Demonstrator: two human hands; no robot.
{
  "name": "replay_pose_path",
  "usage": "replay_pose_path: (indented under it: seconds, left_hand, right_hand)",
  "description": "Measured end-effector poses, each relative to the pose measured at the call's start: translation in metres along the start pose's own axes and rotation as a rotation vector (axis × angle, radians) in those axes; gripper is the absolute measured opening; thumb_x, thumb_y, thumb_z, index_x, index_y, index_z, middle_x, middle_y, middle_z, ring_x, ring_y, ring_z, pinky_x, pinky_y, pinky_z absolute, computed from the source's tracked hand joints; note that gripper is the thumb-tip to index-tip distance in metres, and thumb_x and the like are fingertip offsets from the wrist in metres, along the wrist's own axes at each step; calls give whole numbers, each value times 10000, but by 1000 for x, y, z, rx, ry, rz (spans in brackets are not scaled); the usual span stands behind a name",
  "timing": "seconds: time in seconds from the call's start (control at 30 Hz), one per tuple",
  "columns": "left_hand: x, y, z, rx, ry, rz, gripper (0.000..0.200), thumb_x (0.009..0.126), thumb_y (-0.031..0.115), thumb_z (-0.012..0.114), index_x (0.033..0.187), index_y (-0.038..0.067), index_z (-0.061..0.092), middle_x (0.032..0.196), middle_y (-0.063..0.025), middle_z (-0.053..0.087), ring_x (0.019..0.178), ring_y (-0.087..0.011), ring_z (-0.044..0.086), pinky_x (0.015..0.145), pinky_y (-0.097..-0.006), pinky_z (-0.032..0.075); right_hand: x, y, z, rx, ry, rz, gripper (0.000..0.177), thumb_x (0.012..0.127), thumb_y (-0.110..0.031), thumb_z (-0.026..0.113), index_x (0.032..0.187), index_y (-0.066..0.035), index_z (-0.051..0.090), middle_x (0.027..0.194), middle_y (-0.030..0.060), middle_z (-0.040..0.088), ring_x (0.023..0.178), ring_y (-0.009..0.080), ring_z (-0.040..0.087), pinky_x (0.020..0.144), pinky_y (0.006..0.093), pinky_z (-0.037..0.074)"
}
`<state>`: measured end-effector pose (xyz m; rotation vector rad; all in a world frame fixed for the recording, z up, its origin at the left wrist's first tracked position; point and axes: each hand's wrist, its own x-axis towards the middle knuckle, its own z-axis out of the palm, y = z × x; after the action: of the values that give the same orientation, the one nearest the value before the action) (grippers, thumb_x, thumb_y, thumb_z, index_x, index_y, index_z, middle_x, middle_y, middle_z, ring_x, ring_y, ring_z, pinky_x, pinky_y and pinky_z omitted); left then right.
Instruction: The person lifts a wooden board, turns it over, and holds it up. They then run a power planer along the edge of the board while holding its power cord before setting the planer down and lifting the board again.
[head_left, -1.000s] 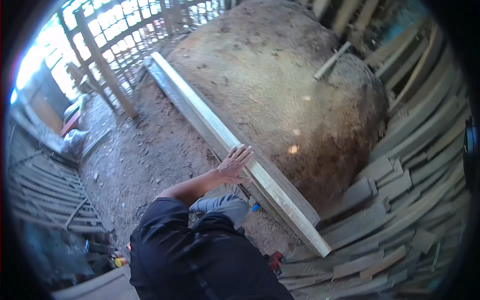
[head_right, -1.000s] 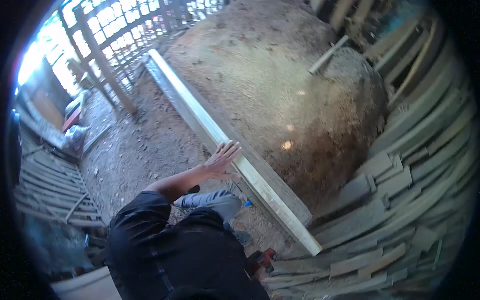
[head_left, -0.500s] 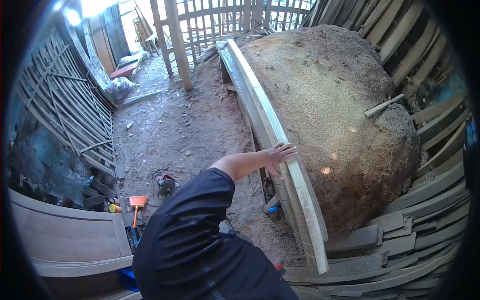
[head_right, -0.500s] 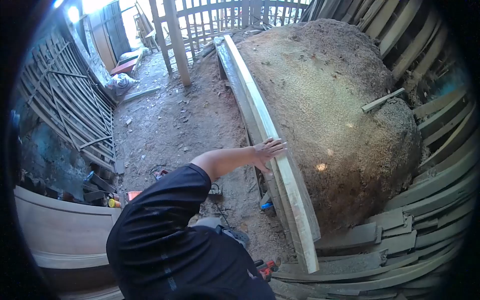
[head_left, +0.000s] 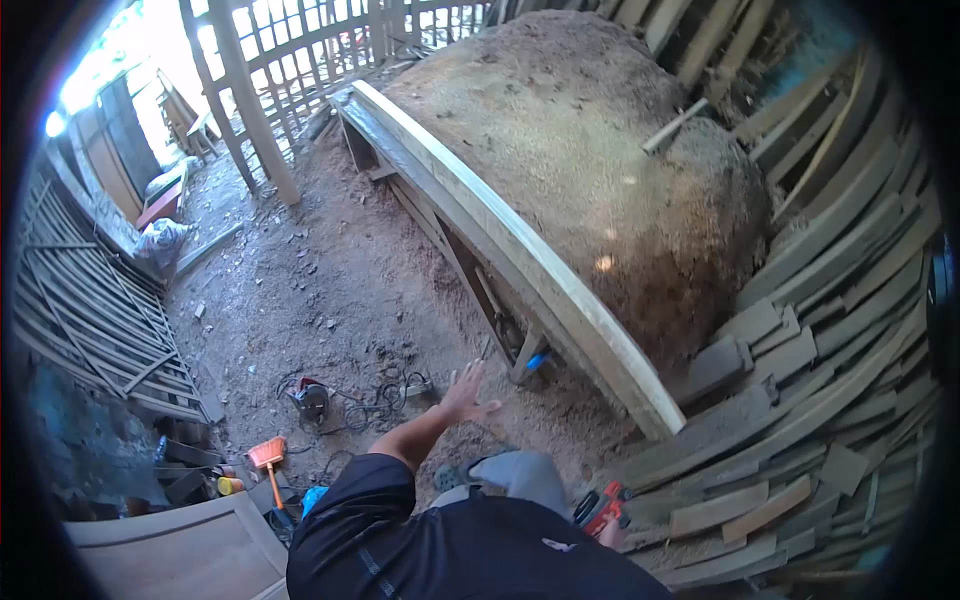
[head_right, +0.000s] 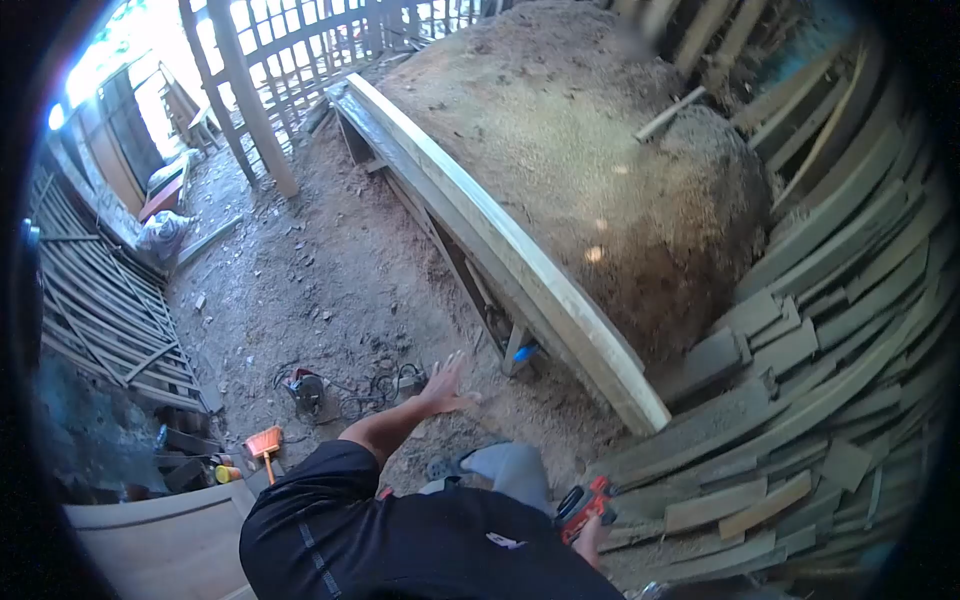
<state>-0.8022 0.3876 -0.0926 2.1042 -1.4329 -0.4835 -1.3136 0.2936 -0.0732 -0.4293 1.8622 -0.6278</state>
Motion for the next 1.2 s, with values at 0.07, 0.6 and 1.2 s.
replay_pose_path:
  seconds: [0.07, 0.6, 1.2]
  left_hand:
    - [-40, -21, 13, -175, 0, -230, 1118, 802, 699, 652, 1533, -43, 246, 1564, -277, 323, 1470, -430, 276, 1193, -540, 197]
    - [75, 228, 187, -1336, -432, -724, 1030, 828, 871, 424, 1462, 60, 455, 1356, -121, 577, 1222, -274, 563, 1030, -423, 424]
    - [145, 388, 206, -2294, 299, -559, 1092, 648, 946, 527, 1236, 28, 599, 1080, -141, 673, 1033, -290, 663, 987, -498, 505]
  right_hand:
    - [-6, 0, -24, 5, -15, 17, 174, 827, -100, 640, 767, -161, 489, 568, -19, 452, 416, 124, 428, 404, 300, 377]
    - [179, -110, -71, -391, -140, -218, 208, 733, -86, 725, 903, 0, 642, 651, 54, 619, 509, 166, 589, 463, 325, 463]
    - [342, -311, -81, -1033, -475, -580, 508, 667, -194, 775, 1115, 16, 659, 1075, 201, 696, 1026, 352, 650, 876, 431, 511]
